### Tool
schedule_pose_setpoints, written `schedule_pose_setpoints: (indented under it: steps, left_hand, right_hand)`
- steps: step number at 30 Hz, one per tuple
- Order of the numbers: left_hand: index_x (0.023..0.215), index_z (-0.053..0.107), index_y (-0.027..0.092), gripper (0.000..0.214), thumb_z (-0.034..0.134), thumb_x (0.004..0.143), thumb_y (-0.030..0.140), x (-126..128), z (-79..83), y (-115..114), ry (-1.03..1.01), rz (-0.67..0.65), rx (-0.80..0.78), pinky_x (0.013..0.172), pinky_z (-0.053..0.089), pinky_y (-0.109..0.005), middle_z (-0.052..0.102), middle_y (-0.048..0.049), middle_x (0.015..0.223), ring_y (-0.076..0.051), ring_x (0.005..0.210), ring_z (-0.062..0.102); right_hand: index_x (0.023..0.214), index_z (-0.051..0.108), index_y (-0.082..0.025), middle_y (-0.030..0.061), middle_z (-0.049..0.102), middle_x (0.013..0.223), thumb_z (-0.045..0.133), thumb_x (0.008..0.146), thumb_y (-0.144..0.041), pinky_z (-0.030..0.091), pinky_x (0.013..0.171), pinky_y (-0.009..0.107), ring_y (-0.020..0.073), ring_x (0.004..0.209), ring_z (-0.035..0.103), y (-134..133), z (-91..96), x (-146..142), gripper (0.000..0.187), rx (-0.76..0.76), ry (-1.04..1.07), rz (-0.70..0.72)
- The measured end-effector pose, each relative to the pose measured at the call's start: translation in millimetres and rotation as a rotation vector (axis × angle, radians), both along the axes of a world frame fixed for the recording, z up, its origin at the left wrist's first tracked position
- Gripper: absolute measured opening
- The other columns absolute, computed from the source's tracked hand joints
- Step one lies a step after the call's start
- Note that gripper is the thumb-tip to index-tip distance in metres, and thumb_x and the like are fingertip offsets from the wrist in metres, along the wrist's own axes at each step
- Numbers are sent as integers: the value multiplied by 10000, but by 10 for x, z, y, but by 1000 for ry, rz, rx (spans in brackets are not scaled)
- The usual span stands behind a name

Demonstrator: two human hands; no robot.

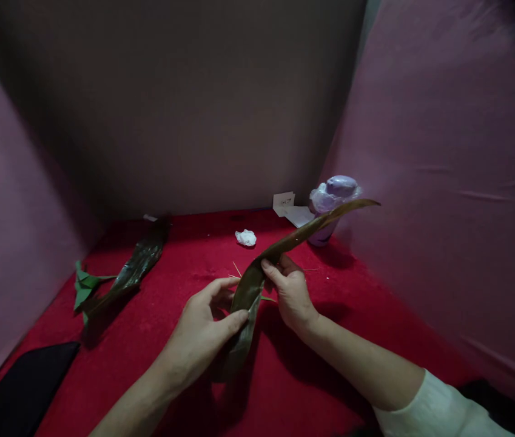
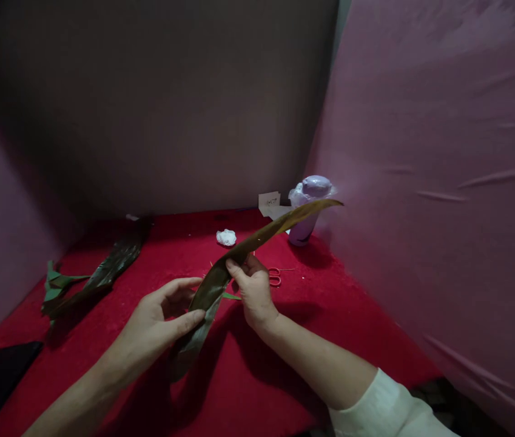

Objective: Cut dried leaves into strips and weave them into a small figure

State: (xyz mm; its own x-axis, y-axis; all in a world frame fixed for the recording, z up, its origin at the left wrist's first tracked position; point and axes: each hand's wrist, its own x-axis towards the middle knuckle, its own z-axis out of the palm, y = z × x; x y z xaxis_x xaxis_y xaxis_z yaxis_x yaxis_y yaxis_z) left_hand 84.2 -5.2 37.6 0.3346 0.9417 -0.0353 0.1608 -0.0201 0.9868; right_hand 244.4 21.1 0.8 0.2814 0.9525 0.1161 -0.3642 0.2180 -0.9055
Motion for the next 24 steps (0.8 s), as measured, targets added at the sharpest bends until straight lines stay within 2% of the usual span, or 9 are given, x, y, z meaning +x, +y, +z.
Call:
schedule_pose_setpoints:
  steps: [3,6,8,10,13,15,19,22,24]
  left_hand:
    - [1106,564,208,359,573,749,167,1,125,-67,12,-45,8,686,474,-280,690,-39,886,-179,804,628]
    - [1045,600,221,312,522,756,133,-67,255,-122,60,-63,57,703,472,-272,689,-24,900,-176,835,628]
    - [1015,614,238,298,475,772,136,-137,317,-159,168,-71,159,694,475,-274,688,-14,916,-179,836,630]
    - [1013,607,259,336,430,767,115,-204,343,-200,361,-41,320,645,470,-279,685,-1,876,-183,785,633]
    - [1019,576,280,380,402,740,89,-269,315,-264,652,140,562,649,451,-306,675,8,882,-203,796,631]
    - [999,555,272,323,408,756,118,-278,276,-301,737,233,652,627,438,-307,661,10,851,-199,751,627]
    - [908,541,251,118,456,826,258,-249,207,-341,676,244,660,564,416,-261,602,29,760,-147,625,577]
    - [890,578,262,133,511,828,358,-246,170,-325,631,233,645,557,406,-234,593,45,738,-124,617,562]
    - [895,606,277,142,519,830,369,-279,155,-296,654,251,676,579,406,-224,611,51,754,-117,649,577]
  right_hand:
    - [756,584,-159,-35,516,629,692,702,-300,294,434,200,68,503,400,-57,56,-22,186,43,66,49]
    - [743,584,-168,-45,500,626,711,683,-247,293,442,191,58,505,400,-94,109,-2,161,46,198,120]
    - [746,581,-172,-50,500,624,730,649,-194,289,445,181,53,512,410,-113,143,11,179,32,289,175]
    - [726,575,-165,-50,505,603,736,632,-162,275,435,173,48,500,418,-131,170,14,186,30,332,241]
    - [688,570,-156,-48,502,515,712,667,-181,236,394,174,46,430,400,-159,182,0,146,52,314,351]
    - [676,581,-149,-32,524,485,690,699,-205,240,381,179,52,406,405,-180,176,-14,125,54,285,404]
    - [660,602,-130,7,586,522,693,697,-221,299,397,184,62,419,449,-204,154,-31,134,41,268,451]
    - [656,596,-123,1,580,532,719,668,-221,325,403,173,63,444,477,-187,110,-36,158,-7,287,488]
    - [701,598,-123,11,612,608,723,664,-248,343,405,163,69,488,519,-166,60,-37,181,-67,274,530]
